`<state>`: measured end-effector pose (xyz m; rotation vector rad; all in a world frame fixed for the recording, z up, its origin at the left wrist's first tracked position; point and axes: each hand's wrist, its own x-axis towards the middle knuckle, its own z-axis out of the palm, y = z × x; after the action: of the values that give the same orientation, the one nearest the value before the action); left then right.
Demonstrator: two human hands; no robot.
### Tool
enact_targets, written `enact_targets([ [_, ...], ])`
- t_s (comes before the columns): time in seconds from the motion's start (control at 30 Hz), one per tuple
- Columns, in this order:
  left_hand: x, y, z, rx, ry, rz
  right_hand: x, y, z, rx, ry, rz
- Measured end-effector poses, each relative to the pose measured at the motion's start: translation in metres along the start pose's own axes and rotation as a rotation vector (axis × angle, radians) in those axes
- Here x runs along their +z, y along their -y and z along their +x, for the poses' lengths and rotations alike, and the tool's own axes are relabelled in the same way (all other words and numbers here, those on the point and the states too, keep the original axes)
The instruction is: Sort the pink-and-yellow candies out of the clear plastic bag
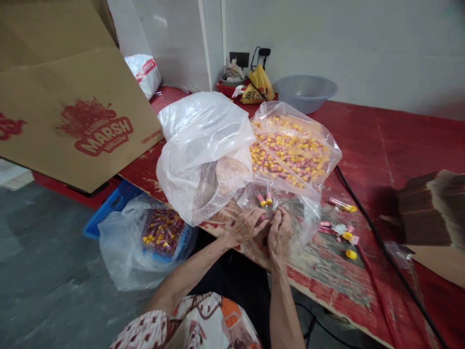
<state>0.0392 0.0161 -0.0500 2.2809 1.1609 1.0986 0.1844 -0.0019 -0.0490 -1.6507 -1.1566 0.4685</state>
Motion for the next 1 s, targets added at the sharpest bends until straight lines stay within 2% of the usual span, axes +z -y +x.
enact_targets([
  [0.1,-0.001,-0.001,-0.002,-0.010,-0.070,0.001,0.000,-0.002,0.000,0.002,0.006,-0.009],
  [0.27,0.002,0.000,-0.001,-0.002,0.036,0.024,0.002,-0.005,0.001,-0.013,0.010,-0.018],
  [0.4,0.001,0.002,-0.002,-0.027,-0.054,-0.063,0.002,-0.003,0.000,-0.014,-0.021,-0.014],
  [0.5,0.002,0.005,-0.002,-0.087,-0.112,-0.038,0.001,-0.001,-0.001,-0.021,-0.016,-0.011],
  [0.63,0.007,0.006,0.001,-0.088,0.018,0.028,-0.001,-0.001,0.000,-0.043,0.071,-0.019],
  [0.7,0.006,0.004,0.001,-0.072,0.049,0.020,-0.001,-0.001,0.000,-0.045,0.069,-0.021],
  [0.83,-0.001,0.000,-0.002,-0.117,-0.044,-0.040,-0.003,0.003,0.001,-0.043,0.037,-0.003],
  [1.0,-0.006,0.003,0.003,-0.180,-0.083,-0.077,-0.006,0.008,0.001,-0.051,0.179,0.023],
])
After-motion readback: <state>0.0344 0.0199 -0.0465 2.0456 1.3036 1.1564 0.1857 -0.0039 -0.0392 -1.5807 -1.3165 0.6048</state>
